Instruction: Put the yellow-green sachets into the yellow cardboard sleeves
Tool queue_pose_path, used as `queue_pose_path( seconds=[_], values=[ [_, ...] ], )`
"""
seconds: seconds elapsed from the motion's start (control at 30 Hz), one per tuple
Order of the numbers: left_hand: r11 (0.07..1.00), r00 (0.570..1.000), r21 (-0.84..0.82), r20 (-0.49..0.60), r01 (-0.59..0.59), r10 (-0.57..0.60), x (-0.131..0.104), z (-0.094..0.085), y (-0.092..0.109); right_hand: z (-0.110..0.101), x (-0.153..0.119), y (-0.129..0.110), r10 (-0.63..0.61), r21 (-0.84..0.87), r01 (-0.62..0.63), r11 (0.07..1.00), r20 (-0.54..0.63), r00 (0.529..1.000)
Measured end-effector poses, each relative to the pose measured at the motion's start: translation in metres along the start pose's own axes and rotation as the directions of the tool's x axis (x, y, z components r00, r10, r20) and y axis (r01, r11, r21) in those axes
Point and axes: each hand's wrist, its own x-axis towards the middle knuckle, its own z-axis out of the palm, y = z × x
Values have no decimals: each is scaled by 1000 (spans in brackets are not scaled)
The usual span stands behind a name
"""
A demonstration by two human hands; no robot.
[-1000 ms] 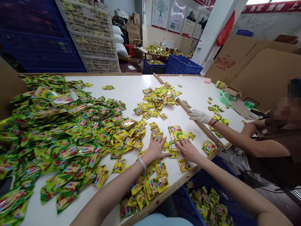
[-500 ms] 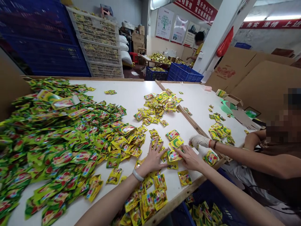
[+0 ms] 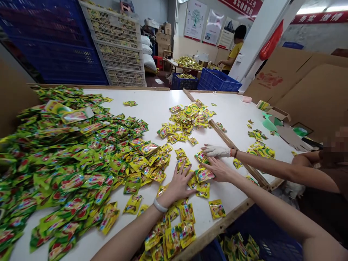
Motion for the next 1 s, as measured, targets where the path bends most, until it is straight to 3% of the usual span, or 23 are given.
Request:
queue_pose_path(
  seconds=[0.23, 0.37, 0.6, 0.8, 0.9, 1.0],
  values=[
    [999, 999, -1, 3, 42, -42, 2, -3, 6, 25, -30, 2, 202, 116, -194, 974, -62, 977],
    [1000, 1000, -14, -4, 21, -21, 3, -4, 5, 32, -40, 8, 191, 145, -174, 974, -108, 976],
    [999, 999, -47, 21, -24, 25, 2, -12, 7, 10, -19, 20, 51, 196, -48, 979, -10, 999],
    [999, 1000, -52, 18, -14, 15, 1, -14, 8, -1, -20, 22, 167, 146, -174, 974, 62, 984],
    [998, 1000, -61, 4, -24, 25, 1, -12, 7, -3, -32, 33, 218, 152, -216, 965, 3, 976],
    [998, 1000, -64, 7, -24, 24, 2, -10, 6, -13, -48, 68, 351, 201, -317, 927, -160, 923]
  ],
)
